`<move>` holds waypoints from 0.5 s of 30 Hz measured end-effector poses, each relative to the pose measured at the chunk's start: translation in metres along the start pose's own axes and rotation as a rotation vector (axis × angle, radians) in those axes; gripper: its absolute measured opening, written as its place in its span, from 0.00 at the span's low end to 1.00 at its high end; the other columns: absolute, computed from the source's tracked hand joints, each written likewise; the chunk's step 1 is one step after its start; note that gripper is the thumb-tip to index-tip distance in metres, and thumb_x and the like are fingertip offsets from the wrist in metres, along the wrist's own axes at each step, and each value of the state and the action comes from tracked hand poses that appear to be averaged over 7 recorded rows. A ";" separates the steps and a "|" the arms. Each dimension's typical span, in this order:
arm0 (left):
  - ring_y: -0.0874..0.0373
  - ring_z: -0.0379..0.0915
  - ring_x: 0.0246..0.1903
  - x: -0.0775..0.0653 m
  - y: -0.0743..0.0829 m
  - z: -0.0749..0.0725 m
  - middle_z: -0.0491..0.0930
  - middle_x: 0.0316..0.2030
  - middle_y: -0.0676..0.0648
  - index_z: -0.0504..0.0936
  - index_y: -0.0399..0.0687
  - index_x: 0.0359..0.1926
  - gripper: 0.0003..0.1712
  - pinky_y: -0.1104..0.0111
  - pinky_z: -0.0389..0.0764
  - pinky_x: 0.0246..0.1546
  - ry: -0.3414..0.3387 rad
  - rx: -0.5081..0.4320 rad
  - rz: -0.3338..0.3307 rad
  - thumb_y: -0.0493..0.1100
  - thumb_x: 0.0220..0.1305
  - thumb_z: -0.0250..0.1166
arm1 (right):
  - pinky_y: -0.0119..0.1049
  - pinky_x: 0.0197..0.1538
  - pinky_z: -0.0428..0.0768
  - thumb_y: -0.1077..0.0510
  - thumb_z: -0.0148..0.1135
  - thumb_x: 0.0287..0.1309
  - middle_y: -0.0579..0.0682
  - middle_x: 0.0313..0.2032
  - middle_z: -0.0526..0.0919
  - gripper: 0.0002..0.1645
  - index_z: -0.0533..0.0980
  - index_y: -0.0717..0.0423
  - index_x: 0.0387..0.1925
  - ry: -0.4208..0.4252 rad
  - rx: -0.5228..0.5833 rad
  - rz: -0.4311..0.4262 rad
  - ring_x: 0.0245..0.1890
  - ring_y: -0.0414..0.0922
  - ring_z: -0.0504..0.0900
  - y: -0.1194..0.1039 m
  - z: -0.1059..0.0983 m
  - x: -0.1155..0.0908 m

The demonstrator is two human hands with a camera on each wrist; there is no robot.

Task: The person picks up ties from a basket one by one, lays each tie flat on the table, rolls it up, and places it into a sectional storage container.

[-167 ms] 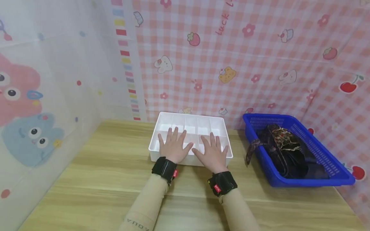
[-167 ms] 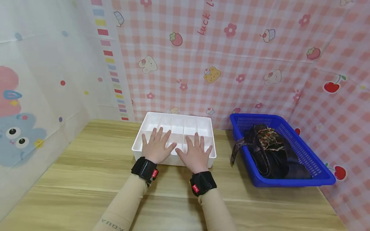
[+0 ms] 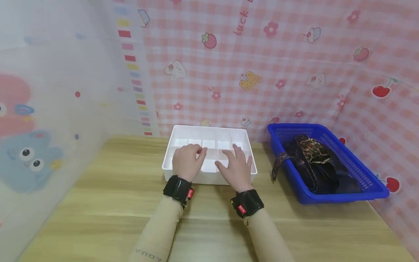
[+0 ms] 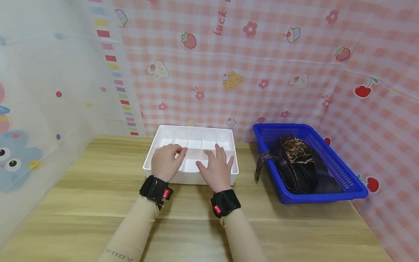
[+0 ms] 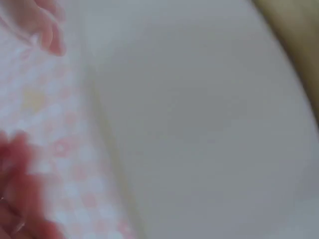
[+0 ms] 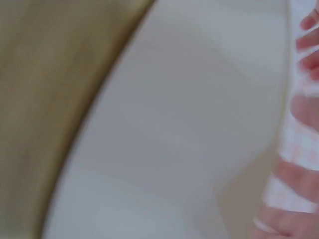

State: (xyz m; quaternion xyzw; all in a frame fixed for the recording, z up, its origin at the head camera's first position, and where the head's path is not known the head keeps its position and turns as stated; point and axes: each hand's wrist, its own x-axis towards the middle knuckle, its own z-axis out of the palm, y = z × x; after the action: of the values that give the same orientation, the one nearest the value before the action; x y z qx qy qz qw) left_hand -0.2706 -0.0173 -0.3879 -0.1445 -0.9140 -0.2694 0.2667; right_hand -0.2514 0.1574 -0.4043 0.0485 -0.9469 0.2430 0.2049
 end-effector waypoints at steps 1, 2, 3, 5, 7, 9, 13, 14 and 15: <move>0.55 0.75 0.23 0.000 -0.002 -0.006 0.80 0.21 0.52 0.84 0.49 0.23 0.19 0.60 0.73 0.28 0.056 -0.069 0.015 0.54 0.66 0.59 | 0.66 0.63 0.54 0.44 0.63 0.59 0.58 0.63 0.71 0.23 0.81 0.53 0.49 0.074 0.023 -0.038 0.64 0.56 0.66 -0.003 -0.003 0.003; 0.57 0.70 0.16 -0.002 -0.004 -0.011 0.74 0.14 0.54 0.79 0.49 0.17 0.22 0.63 0.67 0.20 0.089 -0.141 0.026 0.52 0.66 0.60 | 0.62 0.60 0.62 0.47 0.64 0.59 0.57 0.56 0.78 0.18 0.83 0.55 0.43 0.145 0.050 -0.078 0.58 0.55 0.73 -0.006 -0.007 0.005; 0.59 0.64 0.12 -0.004 -0.006 -0.016 0.68 0.10 0.56 0.74 0.50 0.12 0.25 0.65 0.63 0.17 0.094 -0.214 0.029 0.51 0.66 0.60 | 0.56 0.55 0.69 0.49 0.64 0.59 0.55 0.48 0.82 0.13 0.83 0.55 0.37 0.200 0.072 -0.109 0.49 0.52 0.79 -0.008 -0.013 0.007; 0.62 0.57 0.10 -0.012 -0.012 -0.025 0.62 0.07 0.58 0.68 0.50 0.09 0.29 0.67 0.58 0.16 0.037 -0.370 0.019 0.50 0.67 0.60 | 0.47 0.39 0.74 0.53 0.64 0.60 0.51 0.30 0.83 0.12 0.81 0.56 0.25 0.278 0.109 -0.163 0.32 0.49 0.80 -0.009 -0.028 0.011; 0.63 0.54 0.11 -0.024 -0.018 -0.030 0.60 0.07 0.59 0.69 0.50 0.09 0.29 0.69 0.57 0.17 -0.103 -0.500 0.003 0.50 0.68 0.59 | 0.42 0.28 0.70 0.52 0.62 0.61 0.48 0.20 0.78 0.17 0.78 0.55 0.19 0.291 0.118 -0.181 0.21 0.46 0.75 -0.003 -0.049 0.015; 0.64 0.54 0.12 -0.038 -0.027 -0.031 0.62 0.08 0.57 0.72 0.46 0.11 0.28 0.71 0.57 0.16 -0.275 -0.617 -0.021 0.49 0.69 0.59 | 0.40 0.24 0.67 0.48 0.61 0.63 0.47 0.16 0.73 0.22 0.74 0.54 0.16 0.254 0.088 -0.174 0.18 0.45 0.70 0.011 -0.074 0.023; 0.63 0.58 0.14 -0.068 -0.051 -0.022 0.66 0.13 0.52 0.79 0.39 0.20 0.23 0.73 0.60 0.16 -0.564 -0.793 -0.119 0.47 0.71 0.57 | 0.42 0.30 0.70 0.37 0.58 0.62 0.49 0.22 0.80 0.26 0.80 0.54 0.24 0.059 -0.021 -0.067 0.24 0.47 0.75 0.058 -0.134 0.051; 0.63 0.60 0.14 -0.073 -0.057 -0.019 0.68 0.14 0.51 0.79 0.37 0.23 0.22 0.73 0.62 0.17 -0.610 -0.847 -0.166 0.47 0.71 0.57 | 0.44 0.32 0.72 0.34 0.57 0.61 0.50 0.24 0.80 0.28 0.81 0.55 0.27 -0.015 -0.065 -0.023 0.26 0.48 0.76 0.072 -0.150 0.058; 0.63 0.61 0.15 -0.078 -0.063 -0.017 0.69 0.16 0.51 0.80 0.37 0.25 0.21 0.74 0.63 0.17 -0.645 -0.891 -0.218 0.47 0.71 0.57 | 0.45 0.36 0.73 0.32 0.56 0.60 0.52 0.29 0.83 0.31 0.83 0.56 0.33 -0.093 -0.109 0.014 0.30 0.49 0.78 0.087 -0.166 0.064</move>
State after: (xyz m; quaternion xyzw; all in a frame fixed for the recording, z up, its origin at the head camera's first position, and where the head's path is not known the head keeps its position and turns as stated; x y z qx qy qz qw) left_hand -0.2261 -0.0873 -0.4461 -0.2229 -0.7567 -0.5979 -0.1427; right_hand -0.2662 0.3135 -0.2837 0.0419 -0.9675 0.1902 0.1612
